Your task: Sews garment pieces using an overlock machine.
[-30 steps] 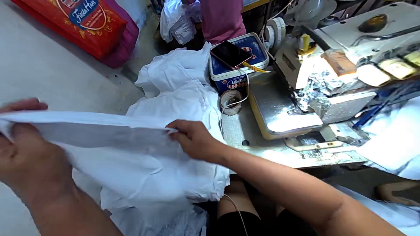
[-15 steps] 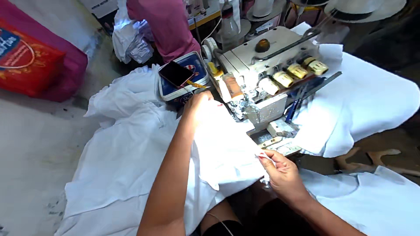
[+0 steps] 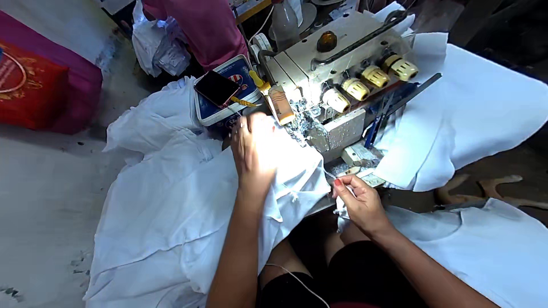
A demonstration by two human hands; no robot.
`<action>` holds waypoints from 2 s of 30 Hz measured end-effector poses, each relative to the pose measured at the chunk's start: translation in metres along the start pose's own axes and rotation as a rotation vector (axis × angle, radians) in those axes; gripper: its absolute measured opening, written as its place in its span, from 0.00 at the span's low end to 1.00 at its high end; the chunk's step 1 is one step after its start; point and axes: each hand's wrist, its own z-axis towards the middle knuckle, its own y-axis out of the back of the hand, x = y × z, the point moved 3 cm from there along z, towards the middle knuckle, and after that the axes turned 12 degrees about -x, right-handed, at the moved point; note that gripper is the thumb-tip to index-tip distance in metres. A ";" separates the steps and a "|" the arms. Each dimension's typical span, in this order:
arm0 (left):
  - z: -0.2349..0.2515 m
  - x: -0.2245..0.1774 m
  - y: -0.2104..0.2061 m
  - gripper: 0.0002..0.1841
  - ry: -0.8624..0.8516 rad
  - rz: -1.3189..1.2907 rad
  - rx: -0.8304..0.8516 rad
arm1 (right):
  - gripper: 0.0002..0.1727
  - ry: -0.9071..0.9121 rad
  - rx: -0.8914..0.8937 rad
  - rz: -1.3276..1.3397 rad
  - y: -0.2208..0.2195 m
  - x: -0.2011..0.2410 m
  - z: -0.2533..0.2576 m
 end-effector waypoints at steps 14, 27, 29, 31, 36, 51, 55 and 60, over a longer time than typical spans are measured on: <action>-0.110 -0.060 0.025 0.30 -0.075 -0.896 0.242 | 0.10 0.100 0.214 0.004 0.016 0.021 -0.053; -0.156 -0.011 0.059 0.05 0.233 -1.007 0.009 | 0.06 0.166 0.304 0.350 -0.012 0.062 -0.058; -0.161 -0.007 0.059 0.05 0.265 -1.191 0.046 | 0.03 0.216 0.327 0.355 -0.008 0.065 -0.062; -0.166 -0.006 0.054 0.10 0.297 -1.474 0.156 | 0.05 0.299 0.377 0.370 -0.005 0.071 -0.067; -0.174 -0.016 0.042 0.09 0.286 -1.792 0.276 | 0.08 0.472 0.377 0.355 -0.014 0.079 -0.084; -0.177 -0.008 0.044 0.03 0.184 -1.743 0.261 | 0.12 0.385 0.417 0.412 -0.027 0.065 -0.087; -0.177 -0.008 0.045 0.07 0.201 -1.740 0.250 | 0.11 0.277 0.494 0.458 -0.027 0.063 -0.082; -0.180 -0.006 0.043 0.05 0.221 -1.702 0.233 | 0.11 0.258 0.530 0.469 -0.028 0.062 -0.081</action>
